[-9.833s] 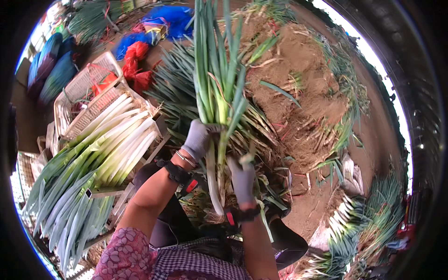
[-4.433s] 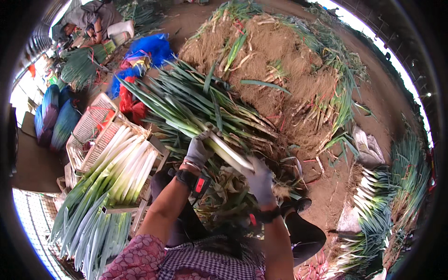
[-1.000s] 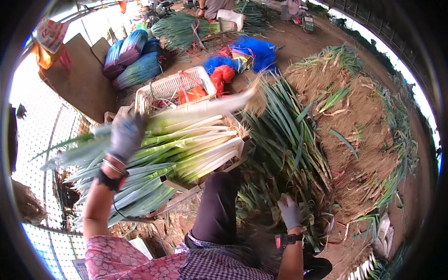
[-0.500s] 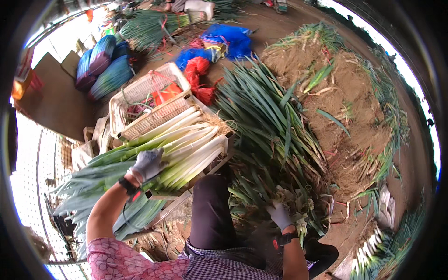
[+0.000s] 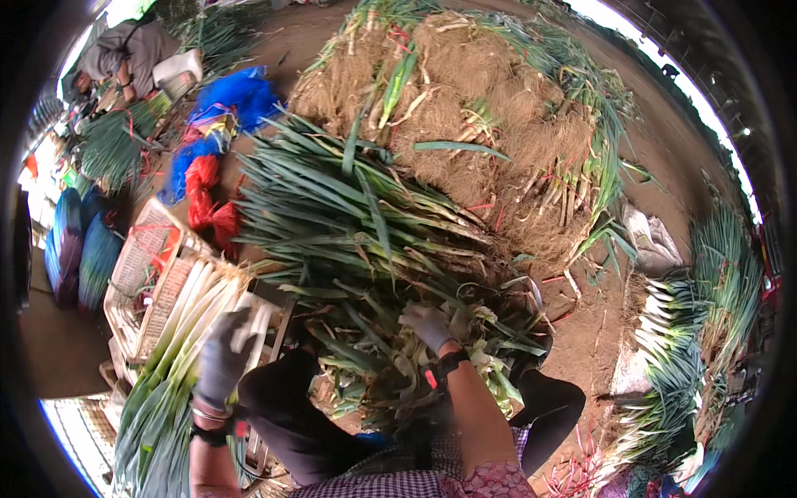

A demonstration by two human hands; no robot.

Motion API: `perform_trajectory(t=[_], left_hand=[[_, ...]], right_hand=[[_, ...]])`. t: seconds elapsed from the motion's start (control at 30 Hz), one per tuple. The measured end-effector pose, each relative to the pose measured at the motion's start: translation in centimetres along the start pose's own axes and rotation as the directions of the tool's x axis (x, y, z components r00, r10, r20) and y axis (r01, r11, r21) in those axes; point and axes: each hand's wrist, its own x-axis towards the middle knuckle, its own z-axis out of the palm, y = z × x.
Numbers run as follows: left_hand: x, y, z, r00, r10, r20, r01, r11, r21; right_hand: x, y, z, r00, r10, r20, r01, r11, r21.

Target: Cleaning and peeling outer layers of leeks and placing them into a collection crate.

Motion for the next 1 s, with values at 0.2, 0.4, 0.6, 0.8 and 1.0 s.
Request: perform_trajectory(t=[0.2, 0.4, 0.6, 0.8, 1.0], left_hand=[[6.2, 7.6, 15.3, 0.824, 0.278, 0.493, -0.197, 0.957, -0.211], [8.4, 8.5, 17.7, 0.627, 0.150, 0.765, -0.065, 0.988, -0.140], [9.6, 7.9, 19.1, 0.592, 0.083, 0.802, -0.044, 0.997, -0.071], [10.1, 8.8, 19.2, 0.606, 0.140, 0.783, -0.028, 0.988, -0.154], [8.9, 8.4, 18.9, 0.573, 0.124, 0.810, -0.014, 0.990, -0.142]], right_hand=[[8.9, 4.3, -10.6, 0.891, 0.173, -0.421, -0.066, 0.964, 0.257], [16.0, 8.2, -13.9, 0.924, 0.038, -0.381, -0.210, 0.882, -0.422], [18.8, 8.1, -7.3, 0.942, -0.149, -0.301, -0.157, 0.599, -0.785], [15.5, 6.2, -6.4, 0.983, -0.126, -0.135, -0.028, 0.623, -0.782], [21.3, 6.2, -9.7, 0.791, -0.490, -0.366, 0.058, 0.655, -0.753]])
